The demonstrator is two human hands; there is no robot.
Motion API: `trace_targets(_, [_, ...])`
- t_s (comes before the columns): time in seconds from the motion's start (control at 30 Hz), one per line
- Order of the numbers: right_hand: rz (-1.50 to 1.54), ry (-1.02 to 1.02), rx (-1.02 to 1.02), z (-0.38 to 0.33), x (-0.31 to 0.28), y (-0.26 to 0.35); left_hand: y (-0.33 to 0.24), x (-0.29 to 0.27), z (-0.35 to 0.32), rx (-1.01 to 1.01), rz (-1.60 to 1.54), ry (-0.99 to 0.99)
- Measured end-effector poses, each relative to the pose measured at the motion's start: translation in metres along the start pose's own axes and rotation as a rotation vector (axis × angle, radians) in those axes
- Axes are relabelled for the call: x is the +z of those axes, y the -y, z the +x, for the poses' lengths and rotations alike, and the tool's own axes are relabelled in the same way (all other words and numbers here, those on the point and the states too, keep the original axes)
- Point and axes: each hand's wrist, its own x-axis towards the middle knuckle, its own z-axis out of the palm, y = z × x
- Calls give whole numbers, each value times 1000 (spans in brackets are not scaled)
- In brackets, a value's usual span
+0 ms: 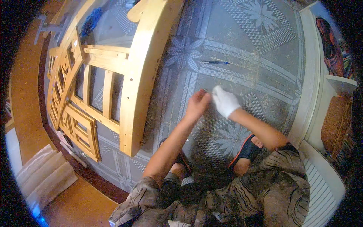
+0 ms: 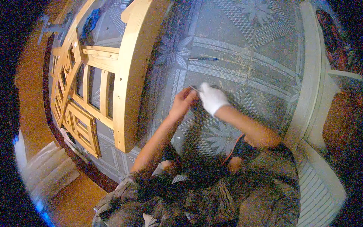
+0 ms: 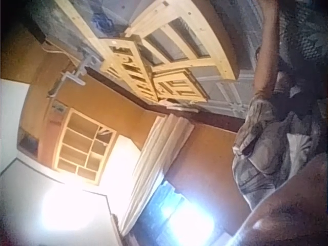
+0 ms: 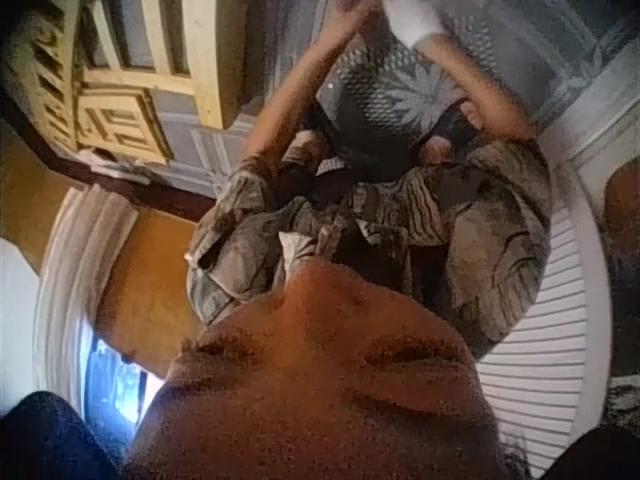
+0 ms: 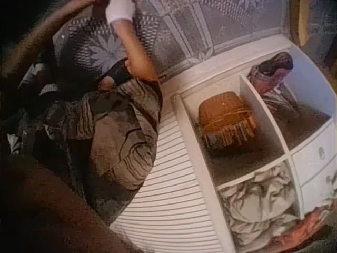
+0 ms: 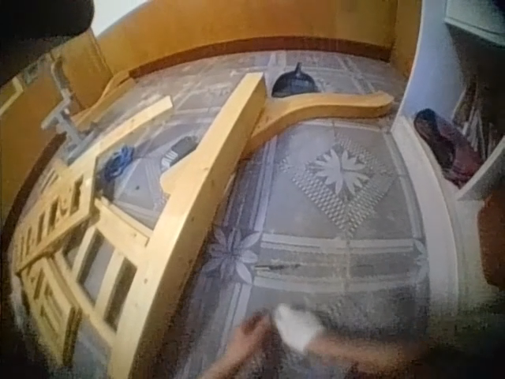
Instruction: The person uses a tool to screw components of a wooden frame together while working on a tiled floor.
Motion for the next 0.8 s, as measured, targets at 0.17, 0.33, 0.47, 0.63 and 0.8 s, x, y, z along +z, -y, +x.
trace_targets(0.17, [721,-22,-283,65,20,28,-43,-27,25,-51,-272,-142])
trace_targets(0.33, [1224,218,-119,109,34,47,-68,-61,59,-11,-322,-223])
trace_targets(0.47, [1598,450,119,119,32,65,-70,-77,70,-1,-283,-271])
trace_targets(0.63, [1697,528,165,125,35,67,-66,-82,79,-48,-266,-286])
trace_targets(0.8, [1716,770,233,125,32,70,-63,-82,79,24,-210,-334])
